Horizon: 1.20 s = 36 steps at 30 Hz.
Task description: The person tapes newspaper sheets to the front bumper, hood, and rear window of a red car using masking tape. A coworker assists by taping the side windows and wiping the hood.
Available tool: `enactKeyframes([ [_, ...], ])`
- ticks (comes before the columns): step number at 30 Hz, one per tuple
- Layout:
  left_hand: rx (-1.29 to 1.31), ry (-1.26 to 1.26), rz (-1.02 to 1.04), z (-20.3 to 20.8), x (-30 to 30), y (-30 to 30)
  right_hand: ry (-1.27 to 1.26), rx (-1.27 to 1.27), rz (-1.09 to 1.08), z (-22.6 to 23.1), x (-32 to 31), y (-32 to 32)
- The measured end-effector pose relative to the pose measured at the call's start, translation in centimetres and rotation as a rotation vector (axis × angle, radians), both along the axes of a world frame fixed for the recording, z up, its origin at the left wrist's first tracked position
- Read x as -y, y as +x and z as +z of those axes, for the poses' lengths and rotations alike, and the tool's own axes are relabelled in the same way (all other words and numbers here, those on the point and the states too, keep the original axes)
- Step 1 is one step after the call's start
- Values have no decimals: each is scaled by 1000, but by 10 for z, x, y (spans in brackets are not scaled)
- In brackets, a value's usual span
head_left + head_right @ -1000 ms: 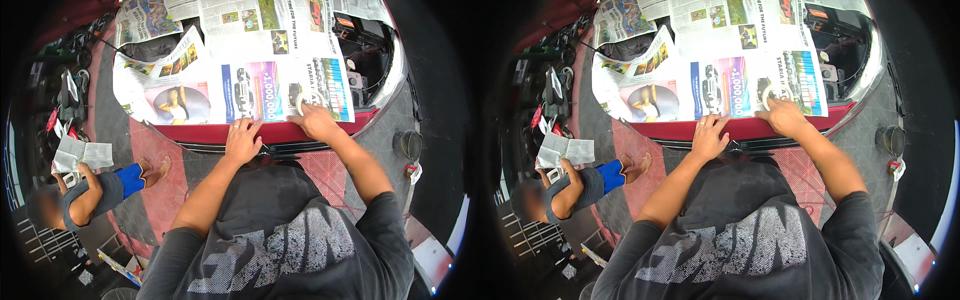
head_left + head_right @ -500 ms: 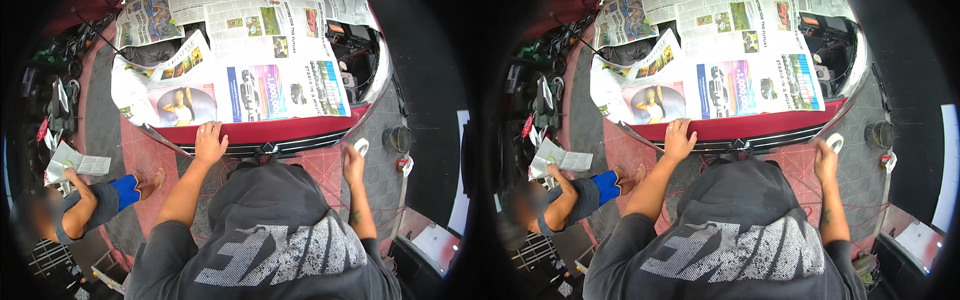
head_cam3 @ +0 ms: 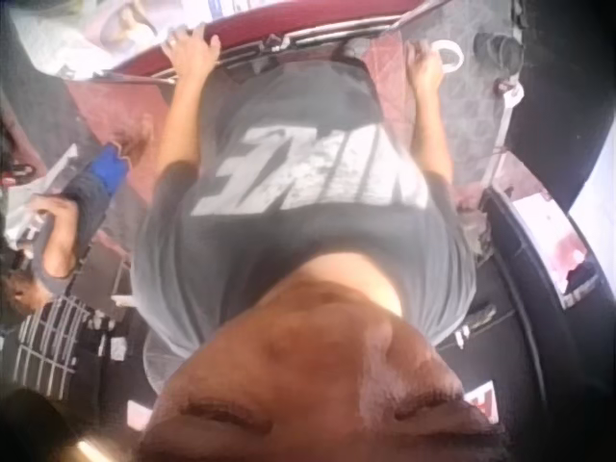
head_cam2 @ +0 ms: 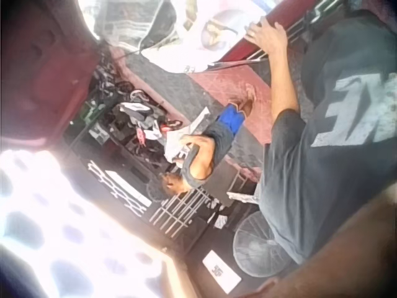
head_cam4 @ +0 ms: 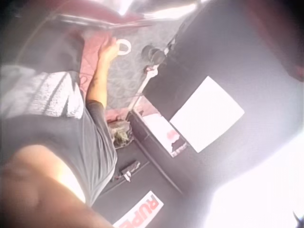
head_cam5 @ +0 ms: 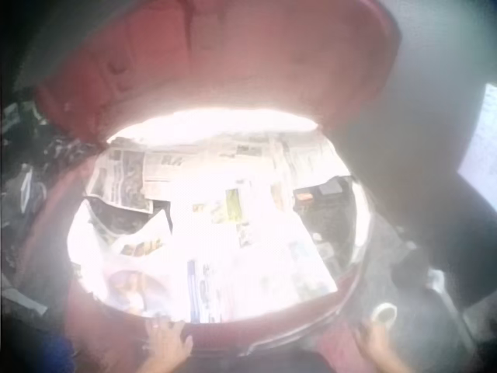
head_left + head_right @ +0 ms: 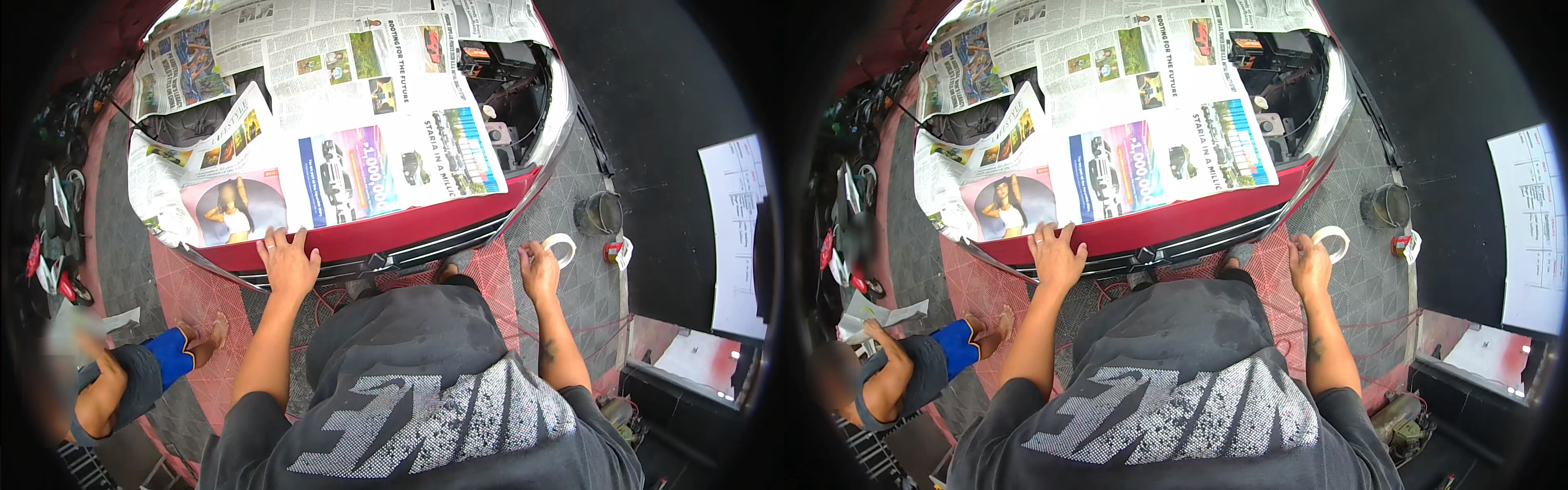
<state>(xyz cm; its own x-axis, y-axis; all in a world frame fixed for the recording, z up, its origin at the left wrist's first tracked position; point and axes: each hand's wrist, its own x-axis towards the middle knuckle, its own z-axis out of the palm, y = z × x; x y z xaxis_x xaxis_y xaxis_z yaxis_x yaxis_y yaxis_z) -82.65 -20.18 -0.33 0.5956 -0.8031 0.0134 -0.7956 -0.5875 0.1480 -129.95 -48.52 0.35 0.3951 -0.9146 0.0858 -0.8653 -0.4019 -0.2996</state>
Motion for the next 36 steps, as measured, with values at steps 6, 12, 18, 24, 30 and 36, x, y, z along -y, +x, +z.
enactKeyframes([
  [6,-177,-240,-93,6,86,-64,-125,-9,485,-1,115,49],
  [12,-240,-243,-64,-18,152,-127,-4,111,925,-33,206,70],
  [18,-177,-275,-48,-18,170,-143,-44,205,1102,-42,247,78],
  [24,-153,-252,-39,-13,183,-154,-101,222,1156,-33,271,95],
  [30,-165,-250,-56,-17,180,-151,-143,212,1123,-20,273,106],
  [36,-190,-235,-20,-17,179,-150,-128,70,1202,-55,266,90],
])
